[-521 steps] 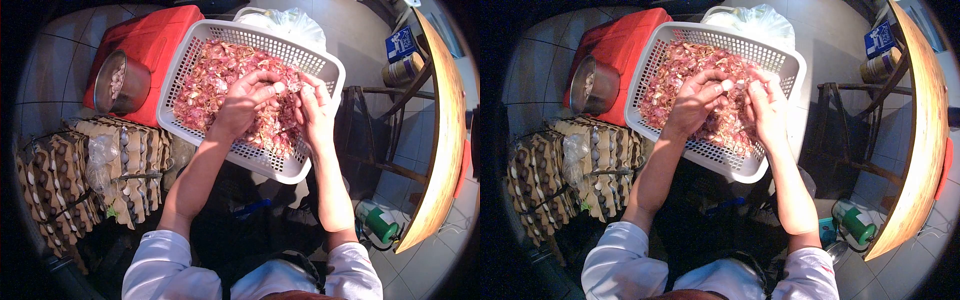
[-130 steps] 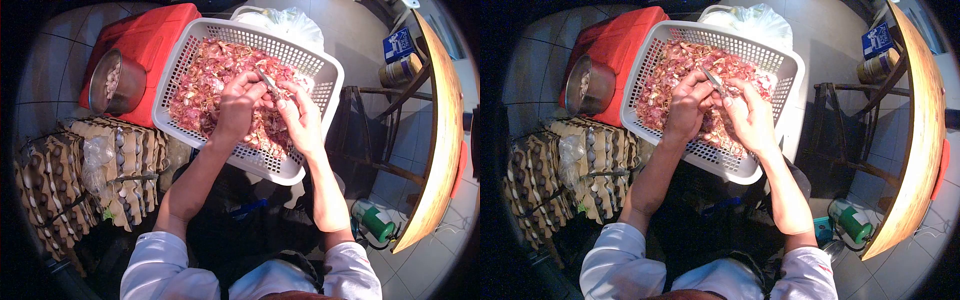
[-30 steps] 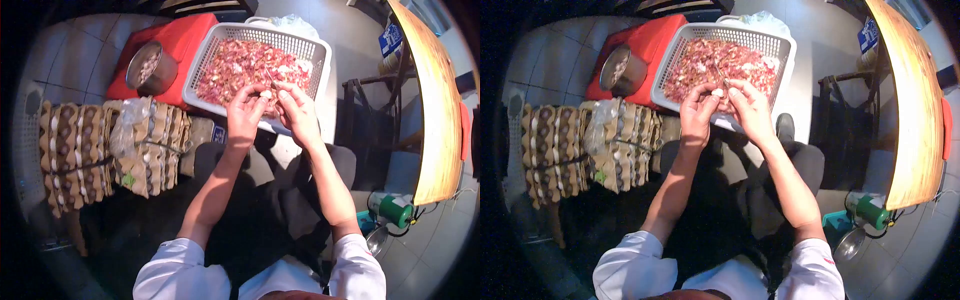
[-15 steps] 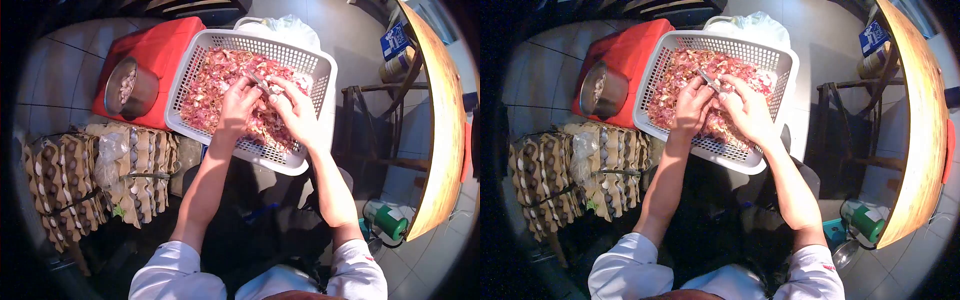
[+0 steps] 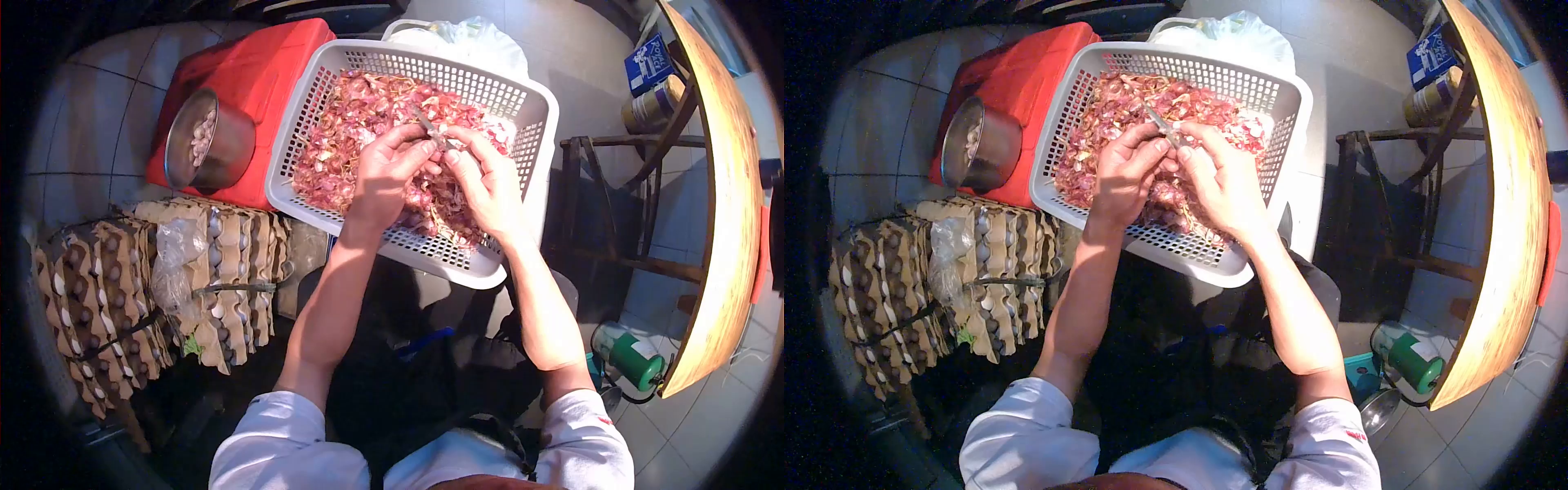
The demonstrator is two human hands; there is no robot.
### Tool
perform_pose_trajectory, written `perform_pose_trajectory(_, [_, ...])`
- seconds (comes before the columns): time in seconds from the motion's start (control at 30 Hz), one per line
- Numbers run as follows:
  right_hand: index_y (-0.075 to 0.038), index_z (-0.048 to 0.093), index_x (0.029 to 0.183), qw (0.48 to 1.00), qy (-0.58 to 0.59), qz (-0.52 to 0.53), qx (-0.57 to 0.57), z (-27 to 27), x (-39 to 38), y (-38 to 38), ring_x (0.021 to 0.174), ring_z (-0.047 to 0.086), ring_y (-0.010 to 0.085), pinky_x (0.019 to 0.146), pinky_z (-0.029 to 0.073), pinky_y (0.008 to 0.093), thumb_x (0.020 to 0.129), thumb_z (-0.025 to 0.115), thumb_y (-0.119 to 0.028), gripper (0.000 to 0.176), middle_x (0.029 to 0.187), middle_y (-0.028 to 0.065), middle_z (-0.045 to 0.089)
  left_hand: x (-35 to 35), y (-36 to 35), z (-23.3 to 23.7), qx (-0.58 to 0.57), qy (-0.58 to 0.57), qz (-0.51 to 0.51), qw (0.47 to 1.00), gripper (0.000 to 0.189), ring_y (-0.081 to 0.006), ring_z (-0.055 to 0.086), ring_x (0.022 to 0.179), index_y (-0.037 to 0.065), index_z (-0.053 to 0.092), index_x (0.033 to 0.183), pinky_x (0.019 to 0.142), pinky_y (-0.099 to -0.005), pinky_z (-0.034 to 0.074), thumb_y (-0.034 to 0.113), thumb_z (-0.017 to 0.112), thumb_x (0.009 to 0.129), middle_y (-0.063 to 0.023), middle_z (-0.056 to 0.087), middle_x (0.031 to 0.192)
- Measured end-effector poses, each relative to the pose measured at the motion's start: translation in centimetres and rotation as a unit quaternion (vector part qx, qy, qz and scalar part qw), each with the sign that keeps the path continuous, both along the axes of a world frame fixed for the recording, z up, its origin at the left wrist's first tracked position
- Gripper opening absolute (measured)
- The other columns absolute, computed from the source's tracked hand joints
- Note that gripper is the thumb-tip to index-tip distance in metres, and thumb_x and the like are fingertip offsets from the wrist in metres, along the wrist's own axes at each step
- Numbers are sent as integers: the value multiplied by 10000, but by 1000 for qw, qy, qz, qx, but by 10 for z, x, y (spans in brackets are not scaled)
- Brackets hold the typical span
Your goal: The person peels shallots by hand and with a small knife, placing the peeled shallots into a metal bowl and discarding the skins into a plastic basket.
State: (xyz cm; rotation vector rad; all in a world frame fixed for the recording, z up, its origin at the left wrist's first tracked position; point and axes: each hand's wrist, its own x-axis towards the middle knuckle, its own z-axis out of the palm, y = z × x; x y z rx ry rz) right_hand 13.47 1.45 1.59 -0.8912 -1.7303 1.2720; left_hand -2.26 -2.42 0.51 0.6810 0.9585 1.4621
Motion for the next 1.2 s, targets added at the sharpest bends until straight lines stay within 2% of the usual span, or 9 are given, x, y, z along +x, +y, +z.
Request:
perform_pose_trajectory(0.07, [-6,567,1221,995,35,8,-94,7,1,-1,845,632,117,757,508,252,946,563,-142,307,988,119,679,1,0,3,-15,28,6,999,230,-144,640,835,-40,549,1157,719,-241,546,24,530,937,-114,649,1009])
perform_pose_trajectory(0.27, [12,571,1215,986,45,-4,-160,9,3,2,901,613,107,786,497,251,949,558,-139,307,1001,103,672,4,0,1,7,-47,-3,999,244,-150,642,885,-26,539,1167,723,-238,544,40,558,933,-114,641,1046])
perform_pose_trajectory(0.37, [8,571,1222,996,49,-1,-75,-3,0,3,889,610,113,782,497,262,949,553,-140,311,989,82,670,5,0,0,-5,-78,3,997,246,-154,637,909,-21,534,1166,724,-243,546,42,564,930,-114,635,1064])
perform_pose_trajectory(0.47, [5,575,1218,996,46,10,-82,-4,1,3,902,606,122,795,490,266,946,555,-143,311,1001,76,665,5,0,0,-20,-24,4,1000,233,-163,636,925,-11,532,1159,729,-247,547,43,558,933,-110,635,1055])
perform_pose_trajectory(0.57, [12,573,1217,988,78,0,-135,0,2,3,928,598,130,825,478,270,944,560,-154,319,1026,91,657,6,0,5,-21,-35,8,999,219,-179,638,954,-2,534,1148,754,-251,552,32,554,932,-111,634,1041])
perform_pose_trajectory(0.77, [18,534,1274,990,71,-65,-103,-12,0,6,967,588,138,876,462,287,937,576,-153,381,1078,115,644,9,-1,9,-22,-54,42,997,223,-199,633,1008,-11,522,1153,824,-272,558,9,541,932,-124,631,1043])
perform_pose_trajectory(0.97, [5,520,1297,990,42,26,-129,6,3,-1,961,618,146,828,494,289,934,589,-158,404,1094,129,648,2,0,0,-11,-30,36,999,232,-174,646,933,-27,506,1159,824,-266,557,5,542,932,-119,635,1031])
perform_pose_trajectory(1.0, [-2,519,1299,993,36,34,-107,7,2,-2,900,624,128,781,506,277,937,586,-162,401,1068,120,654,1,-1,-2,0,-33,34,999,229,-170,648,918,-29,507,1154,820,-265,558,3,544,930,-119,637,1024])
perform_pose_trajectory(1.2, [-4,532,1283,995,46,29,-85,0,2,-2,886,612,109,779,502,259,944,581,-173,382,1043,96,660,0,-1,-5,21,-27,30,999,222,-171,655,895,-38,517,1139,818,-264,562,-10,551,922,-124,646,1007])
